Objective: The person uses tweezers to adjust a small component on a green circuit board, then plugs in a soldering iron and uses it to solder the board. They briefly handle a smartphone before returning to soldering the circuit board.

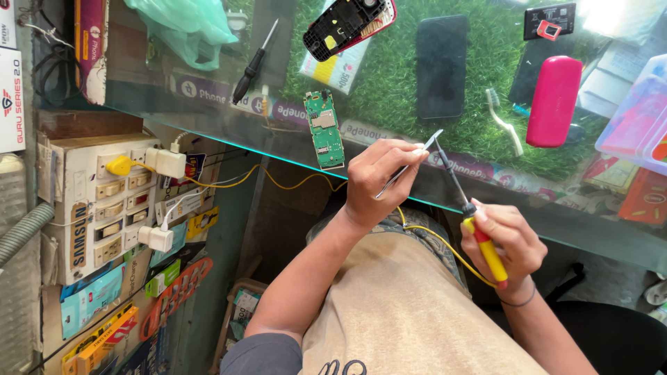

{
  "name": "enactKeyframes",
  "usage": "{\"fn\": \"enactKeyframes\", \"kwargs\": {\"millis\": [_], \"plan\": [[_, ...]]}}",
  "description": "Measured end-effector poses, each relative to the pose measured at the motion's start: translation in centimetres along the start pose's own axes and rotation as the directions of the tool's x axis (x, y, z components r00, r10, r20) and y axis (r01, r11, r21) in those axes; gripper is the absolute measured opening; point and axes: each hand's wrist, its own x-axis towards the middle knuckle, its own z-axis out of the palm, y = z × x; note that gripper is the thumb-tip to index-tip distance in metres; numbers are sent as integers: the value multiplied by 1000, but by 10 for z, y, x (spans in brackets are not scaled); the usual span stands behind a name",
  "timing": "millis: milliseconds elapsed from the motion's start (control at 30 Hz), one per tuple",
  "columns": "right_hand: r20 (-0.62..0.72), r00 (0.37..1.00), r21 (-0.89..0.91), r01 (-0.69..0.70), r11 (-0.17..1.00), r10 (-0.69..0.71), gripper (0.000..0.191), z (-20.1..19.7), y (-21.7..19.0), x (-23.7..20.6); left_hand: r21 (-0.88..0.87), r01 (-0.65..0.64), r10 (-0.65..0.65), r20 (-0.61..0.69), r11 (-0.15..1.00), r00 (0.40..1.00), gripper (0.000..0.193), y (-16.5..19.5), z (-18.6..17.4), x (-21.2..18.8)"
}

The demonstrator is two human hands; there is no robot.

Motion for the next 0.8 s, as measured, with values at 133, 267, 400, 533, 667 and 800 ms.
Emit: {"fn": "enactKeyframes", "kwargs": {"millis": [133,267,400,533,667,800], "plan": [[92,994,-52,68,996,-63,36,-5,-3,8,23,13,-13,13,1000,1000,20,0,-2,1],[138,981,-93,148,985,-134,38,-10,-3,13,11,2,-2,2,1000,1000,19,1,-2,2],[225,966,-131,156,979,-124,39,-18,-2,16,12,15,-15,7,1000,1000,18,2,-2,1],[265,946,-145,232,962,-189,40,-23,-1,18,13,4,-4,7,1000,1000,18,1,-2,2],[343,921,-168,253,953,-185,39,-27,2,21,18,15,-16,2,1000,1000,18,1,-1,0],[362,900,-156,315,936,-243,39,-29,5,24,22,4,-4,4,1000,1000,18,0,-2,1]]}}
